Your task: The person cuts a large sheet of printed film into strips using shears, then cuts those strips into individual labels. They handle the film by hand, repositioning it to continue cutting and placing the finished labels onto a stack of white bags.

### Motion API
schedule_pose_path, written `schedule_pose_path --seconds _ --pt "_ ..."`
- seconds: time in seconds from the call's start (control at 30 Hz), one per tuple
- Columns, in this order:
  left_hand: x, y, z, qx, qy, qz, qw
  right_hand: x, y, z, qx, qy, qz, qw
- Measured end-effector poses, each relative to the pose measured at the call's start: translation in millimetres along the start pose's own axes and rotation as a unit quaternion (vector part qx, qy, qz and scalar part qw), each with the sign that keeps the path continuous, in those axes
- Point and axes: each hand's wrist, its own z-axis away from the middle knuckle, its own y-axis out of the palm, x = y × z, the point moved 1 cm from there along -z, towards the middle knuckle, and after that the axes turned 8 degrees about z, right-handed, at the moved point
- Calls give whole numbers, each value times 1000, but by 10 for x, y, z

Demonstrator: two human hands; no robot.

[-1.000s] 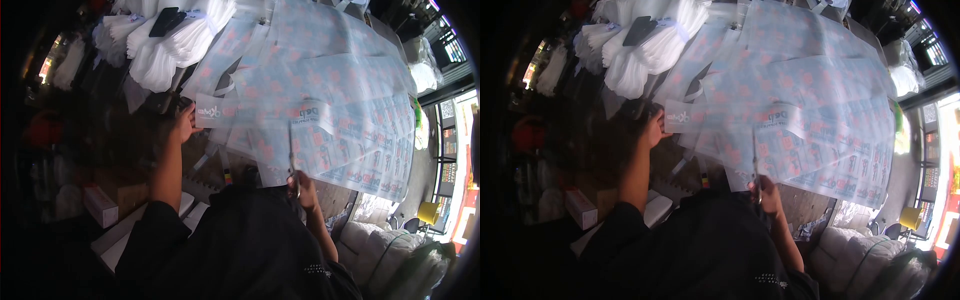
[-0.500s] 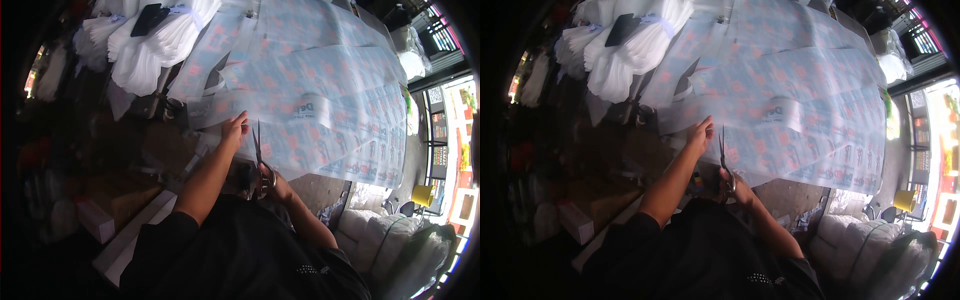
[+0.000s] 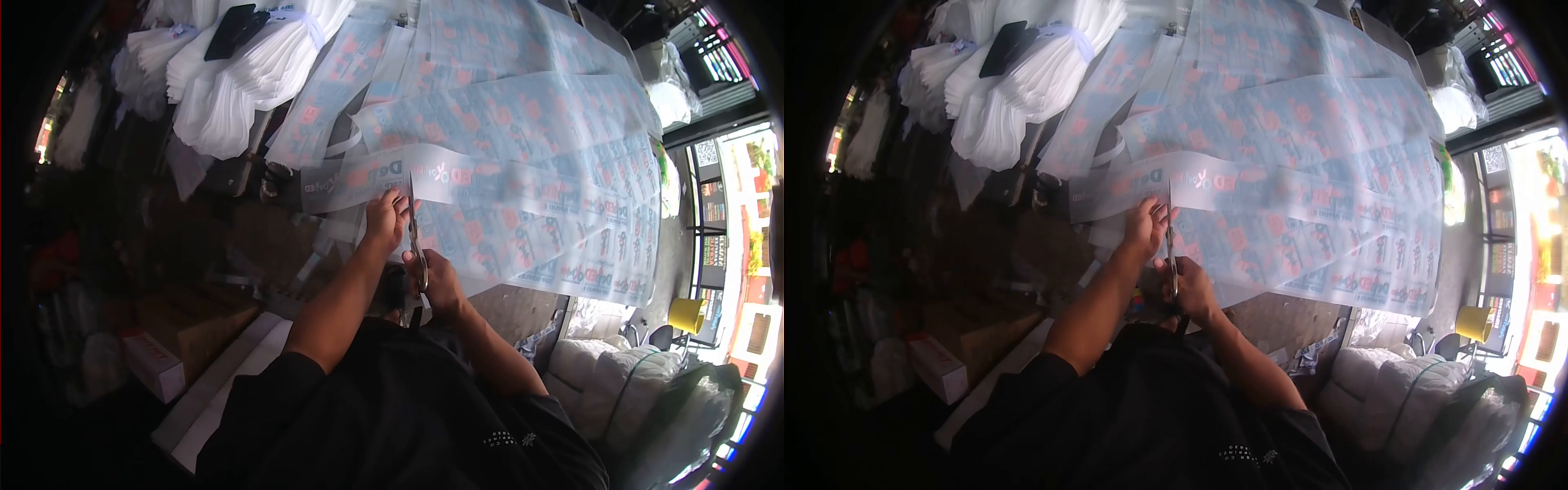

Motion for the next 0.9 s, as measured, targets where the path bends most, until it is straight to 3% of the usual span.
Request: schedule_pose_path --seconds 0.17,0.47,0.57,0.67,0.73,0.77,0.83,0.9 --pt "45 22 38 58 -1 80 995 -10 29 58 -18 -8 -1 1000" --pt "-13 -118 -21 38 22 61 997 40 11 -228 9 -24 18 1000" --pt "-91 -60 121 -21 -18 8 1000 81 32 -379 7 -30 -14 999" --pt "-92 -171 151 40 11 10 999 204 21 -508 19 -47 -88 995" --pt "-149 -266 200 209 -131 4 969 314 -6 -558 20 -56 -95 994" --pt "-38 -268 182 92 -50 -14 994 353 -12 -548 16 -83 -83 993" --pt "-9 -206 200 73 -28 -27 997 402 -28 -578 1 -123 -13 992" --pt "10 -345 66 76 -9 -33 997 457 -57 -473 -6 -145 -31 989"
